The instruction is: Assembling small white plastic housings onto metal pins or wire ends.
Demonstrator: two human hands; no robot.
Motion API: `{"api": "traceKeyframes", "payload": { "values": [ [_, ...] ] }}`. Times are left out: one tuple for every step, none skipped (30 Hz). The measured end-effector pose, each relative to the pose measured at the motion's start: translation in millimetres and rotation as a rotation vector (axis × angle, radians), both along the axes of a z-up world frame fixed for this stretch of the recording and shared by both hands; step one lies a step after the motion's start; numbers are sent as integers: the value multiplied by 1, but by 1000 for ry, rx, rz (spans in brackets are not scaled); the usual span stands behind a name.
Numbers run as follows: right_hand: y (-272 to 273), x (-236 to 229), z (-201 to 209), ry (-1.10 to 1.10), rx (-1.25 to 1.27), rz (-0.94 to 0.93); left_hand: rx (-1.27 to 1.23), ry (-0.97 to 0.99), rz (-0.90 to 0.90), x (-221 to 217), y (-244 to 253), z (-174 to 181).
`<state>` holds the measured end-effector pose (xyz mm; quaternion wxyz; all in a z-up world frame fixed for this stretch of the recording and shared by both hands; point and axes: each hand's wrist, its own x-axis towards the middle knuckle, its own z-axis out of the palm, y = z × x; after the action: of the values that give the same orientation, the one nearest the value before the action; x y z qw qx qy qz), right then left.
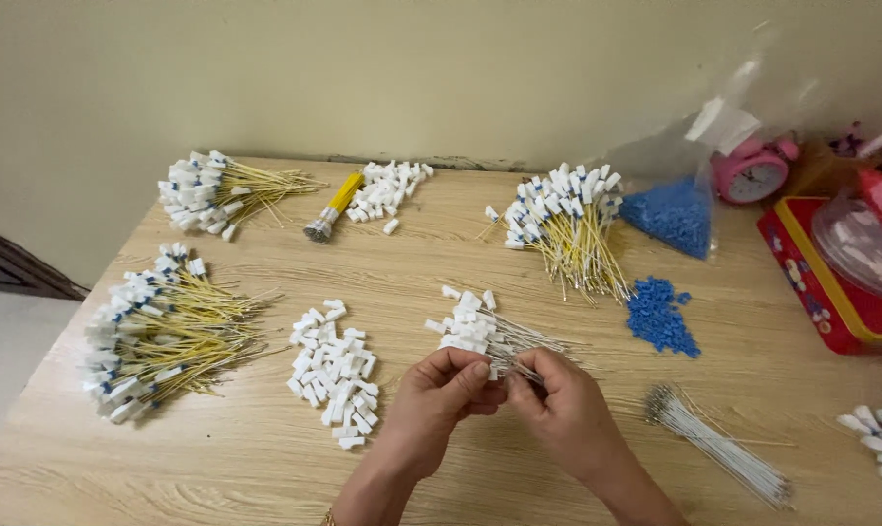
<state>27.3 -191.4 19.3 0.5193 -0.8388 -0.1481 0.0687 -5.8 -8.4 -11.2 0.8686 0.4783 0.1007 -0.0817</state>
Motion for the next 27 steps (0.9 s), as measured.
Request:
{"api": "traceKeyframes", "payload": {
  "values": [
    [2, 0, 1, 0, 2, 6, 2, 0, 6, 0, 1, 1],
    [3, 0, 3, 10, -43, 1, 6, 2, 9, 1, 1, 1],
    [3, 1, 4, 20, -88, -5, 10, 4, 11, 1, 1, 2],
    [4, 1, 0, 20, -89, -4, 9, 4, 12, 2, 1, -2],
    [4, 1, -3, -1, -70, -7, 14, -2, 7, 3, 1, -6],
    [4, 1, -7, -21, -52, -10, 20, -7, 2, 4, 1, -9],
    [3, 1, -10, -21, -52, -9, 20, -7, 3, 4, -1, -10],
    [2, 1, -13, -30, -35, -8, 15, -19, 9, 4, -2, -11],
    [1, 1, -16, -39, -18, -7, 10, -31, 15, 3, -3, -11],
    [-2, 3, -20, -42, -11, 8, 18, -33, 30, 4, -4, -12],
    [-3, 4, -25, -51, -18, 5, 54, -32, 17, 5, -5, -13],
    [-3, 6, -30, -59, -23, 10, 92, -30, 13, 6, -5, -15],
    [-3, 9, -33, -62, -14, 33, 100, -31, 36, 4, -3, -10],
    [-4, 12, -35, -98, -44, 35, 135, -46, 18, 4, -4, -6],
    [-6, 15, -38, -134, -72, 37, 170, -59, -1, 3, -5, -2],
    [-5, 15, -36, -135, -71, 48, 171, -59, 10, 4, -5, -2],
    [-4, 16, -35, -92, -76, 18, 148, -51, 10, 5, -5, -1],
    [-5, 16, -33, -49, -82, -18, 124, -44, 4, 7, -6, -1],
    [-4, 18, -34, -50, -82, -13, 125, -45, 9, 10, -1, -6],
    [-4, 19, -34, -44, -49, 0, 137, -65, -32, 14, 4, -11],
    [-5, 21, -34, -39, -17, 13, 149, -85, -74, 19, 8, -16],
    [-3, 23, -35, -40, -17, 12, 149, -86, -75, 22, 23, 3],
    [-3, 26, -36, -2, -40, 4, 565, -138, -24, 26, 37, 22],
    [-3, 28, -36, 37, -62, -8, 980, -189, 28, 30, 50, 41],
    [-5, 30, -38, 37, -62, -14, 979, -191, 23, 37, 70, 39],
    [-5, 35, -38, -40, -119, 10, 1345, -143, 121, 47, 90, 40],
    [-6, 39, -38, -117, -176, 34, 1708, -89, 228, 57, 111, 40]
  ]
}}
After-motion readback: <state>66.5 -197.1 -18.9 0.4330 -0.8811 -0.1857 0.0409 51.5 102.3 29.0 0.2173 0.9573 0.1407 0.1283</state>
